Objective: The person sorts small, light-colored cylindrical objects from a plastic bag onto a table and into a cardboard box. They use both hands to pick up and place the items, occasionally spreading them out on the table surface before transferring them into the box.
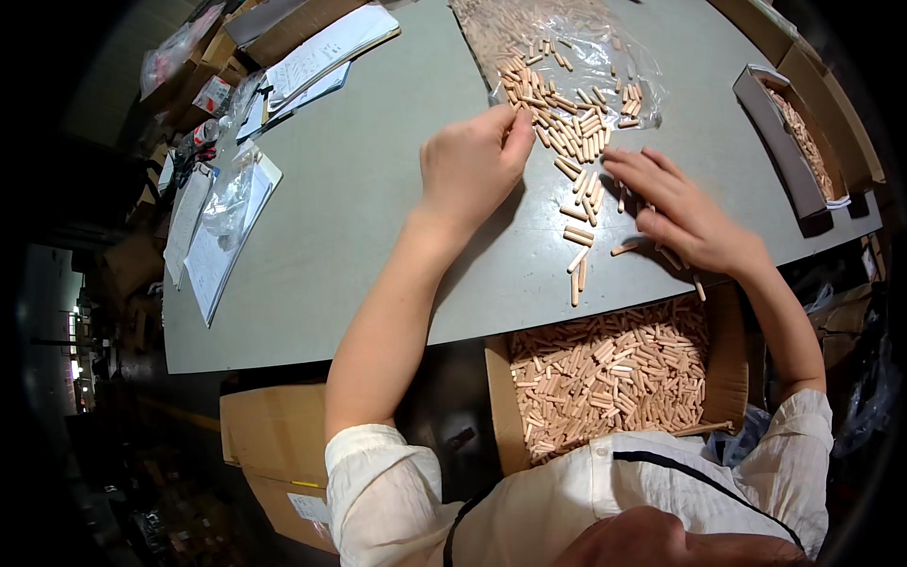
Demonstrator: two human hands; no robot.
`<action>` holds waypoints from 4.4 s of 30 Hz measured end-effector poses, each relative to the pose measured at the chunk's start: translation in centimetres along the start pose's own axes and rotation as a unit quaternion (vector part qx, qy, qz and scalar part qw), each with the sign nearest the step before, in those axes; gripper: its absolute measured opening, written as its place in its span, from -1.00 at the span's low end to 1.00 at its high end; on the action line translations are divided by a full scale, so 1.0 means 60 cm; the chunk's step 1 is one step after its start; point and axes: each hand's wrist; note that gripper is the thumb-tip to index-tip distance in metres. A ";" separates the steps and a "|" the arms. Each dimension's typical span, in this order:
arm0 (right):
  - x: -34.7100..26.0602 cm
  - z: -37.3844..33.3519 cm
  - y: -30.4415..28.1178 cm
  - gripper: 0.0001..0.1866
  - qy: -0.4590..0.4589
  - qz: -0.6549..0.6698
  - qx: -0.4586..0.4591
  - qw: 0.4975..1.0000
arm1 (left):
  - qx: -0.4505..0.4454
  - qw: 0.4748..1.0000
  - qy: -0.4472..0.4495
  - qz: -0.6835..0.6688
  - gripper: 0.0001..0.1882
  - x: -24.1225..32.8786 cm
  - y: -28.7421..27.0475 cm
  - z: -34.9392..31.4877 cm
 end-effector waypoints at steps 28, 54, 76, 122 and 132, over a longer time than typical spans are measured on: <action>-0.167 0.050 0.119 0.08 -0.167 -0.147 0.034 0.974 | 0.044 0.997 -0.051 -0.044 -0.59 -0.051 0.003 0.005; -0.076 -0.051 0.009 -0.34 -0.195 0.043 0.011 0.980 | 0.034 0.983 -0.119 -0.133 -0.28 -0.065 0.020 0.003; 0.092 0.479 0.009 -0.44 0.042 -0.045 0.080 0.995 | 0.049 0.945 -0.183 -0.266 -0.41 -0.069 0.013 0.018; -0.042 -0.084 0.040 -0.02 -0.114 -0.192 0.040 0.974 | -0.089 0.971 -0.039 0.219 -0.79 0.028 -0.018 -0.114; -0.041 -0.096 0.039 0.00 -0.049 -0.210 0.061 0.974 | -0.094 0.991 0.031 0.090 -0.81 0.121 0.017 -0.114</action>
Point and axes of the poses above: each hand's wrist, its own z-axis towards the middle knuckle, its own y-axis out of the palm, x = y × z, and after that the axes turned 11 degrees about y, right-handed
